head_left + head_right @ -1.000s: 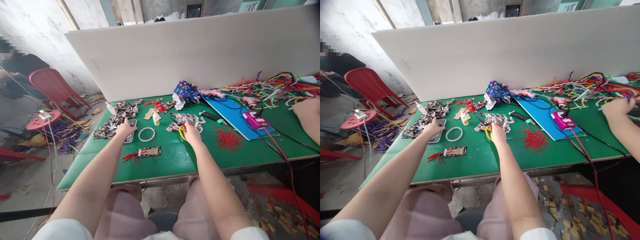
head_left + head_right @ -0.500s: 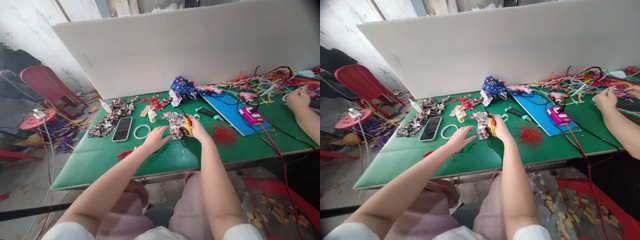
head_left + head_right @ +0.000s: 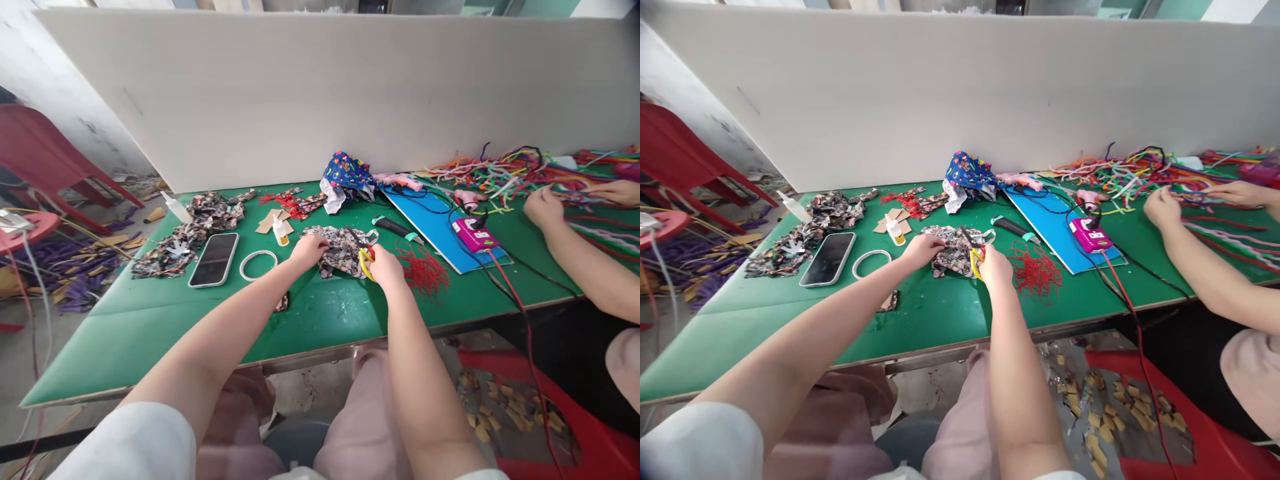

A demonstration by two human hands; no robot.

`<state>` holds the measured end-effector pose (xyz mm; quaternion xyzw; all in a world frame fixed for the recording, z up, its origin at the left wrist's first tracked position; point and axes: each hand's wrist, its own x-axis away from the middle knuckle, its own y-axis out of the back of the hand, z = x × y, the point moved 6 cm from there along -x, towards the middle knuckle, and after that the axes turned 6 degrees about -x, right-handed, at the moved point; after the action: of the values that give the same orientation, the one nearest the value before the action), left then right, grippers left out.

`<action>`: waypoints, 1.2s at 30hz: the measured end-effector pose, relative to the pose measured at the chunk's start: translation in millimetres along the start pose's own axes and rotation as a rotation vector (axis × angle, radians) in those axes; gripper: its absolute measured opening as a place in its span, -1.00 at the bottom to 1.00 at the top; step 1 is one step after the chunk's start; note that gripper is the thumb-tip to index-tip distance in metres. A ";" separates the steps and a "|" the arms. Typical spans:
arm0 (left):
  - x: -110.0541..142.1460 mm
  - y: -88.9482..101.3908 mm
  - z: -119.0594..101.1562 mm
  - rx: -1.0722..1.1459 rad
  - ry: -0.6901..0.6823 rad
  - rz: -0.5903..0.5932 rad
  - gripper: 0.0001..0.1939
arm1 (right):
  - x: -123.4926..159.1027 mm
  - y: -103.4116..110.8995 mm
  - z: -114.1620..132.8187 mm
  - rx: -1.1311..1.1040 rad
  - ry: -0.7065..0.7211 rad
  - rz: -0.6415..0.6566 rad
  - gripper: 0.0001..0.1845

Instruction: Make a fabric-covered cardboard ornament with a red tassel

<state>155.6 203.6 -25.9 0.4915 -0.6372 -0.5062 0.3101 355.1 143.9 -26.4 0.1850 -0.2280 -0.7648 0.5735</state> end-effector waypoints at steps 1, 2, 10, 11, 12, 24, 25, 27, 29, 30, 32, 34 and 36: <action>-1.5 2.0 3.2 0.007 0.024 -0.016 -0.80 | -1.7 -1.9 1.1 -0.055 0.010 -0.004 -0.75; -2.8 4.6 6.8 0.013 0.052 -0.035 -0.78 | -3.8 -2.9 2.1 -0.117 0.017 -0.014 -0.77; -12.1 26.2 19.3 0.032 0.161 -0.136 -0.74 | -20.5 -10.3 2.3 -0.753 -0.035 -0.108 -0.71; -12.9 27.9 18.3 0.026 0.160 -0.143 -0.74 | -21.6 -11.6 2.4 -0.812 -0.041 -0.119 -0.68; -13.3 29.5 17.1 0.016 0.159 -0.156 -0.74 | -22.6 -12.7 2.5 -0.863 -0.044 -0.130 -0.66; 26.8 15.8 -15.6 -0.045 -0.191 -0.043 -0.67 | -20.7 -10.0 4.3 -0.646 -0.012 -0.138 -0.72; 28.7 12.7 -16.1 -0.045 -0.228 -0.018 -0.67 | -17.4 -11.5 6.6 -0.579 0.005 -0.095 -0.72; 29.0 7.0 -14.6 -0.044 -0.262 0.011 -0.74 | -9.8 -17.6 12.8 -0.409 0.068 0.010 -0.74; 25.9 3.0 -11.4 -0.038 -0.248 0.009 -0.79 | -2.4 -26.6 19.3 -0.227 0.149 0.103 -0.76; 23.8 1.8 -10.1 -0.032 -0.232 0.002 -0.79 | 0.5 -31.2 22.0 -0.155 0.183 0.134 -0.76; 19.9 1.6 -8.7 -0.016 -0.198 -0.015 -0.77 | 3.6 -39.5 26.0 -0.052 0.231 0.171 -0.75; 18.1 3.4 -9.1 -0.001 -0.180 -0.024 -0.77 | 4.1 -46.1 28.9 0.018 0.264 0.193 -0.74; 18.8 5.2 -10.9 0.007 -0.197 -0.010 -0.77 | 3.3 -50.9 30.2 0.076 0.282 0.207 -0.74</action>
<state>157.6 182.2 -19.6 0.4439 -0.6639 -0.5512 0.2416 297.4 157.0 -30.1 0.2875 -0.1920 -0.6590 0.6680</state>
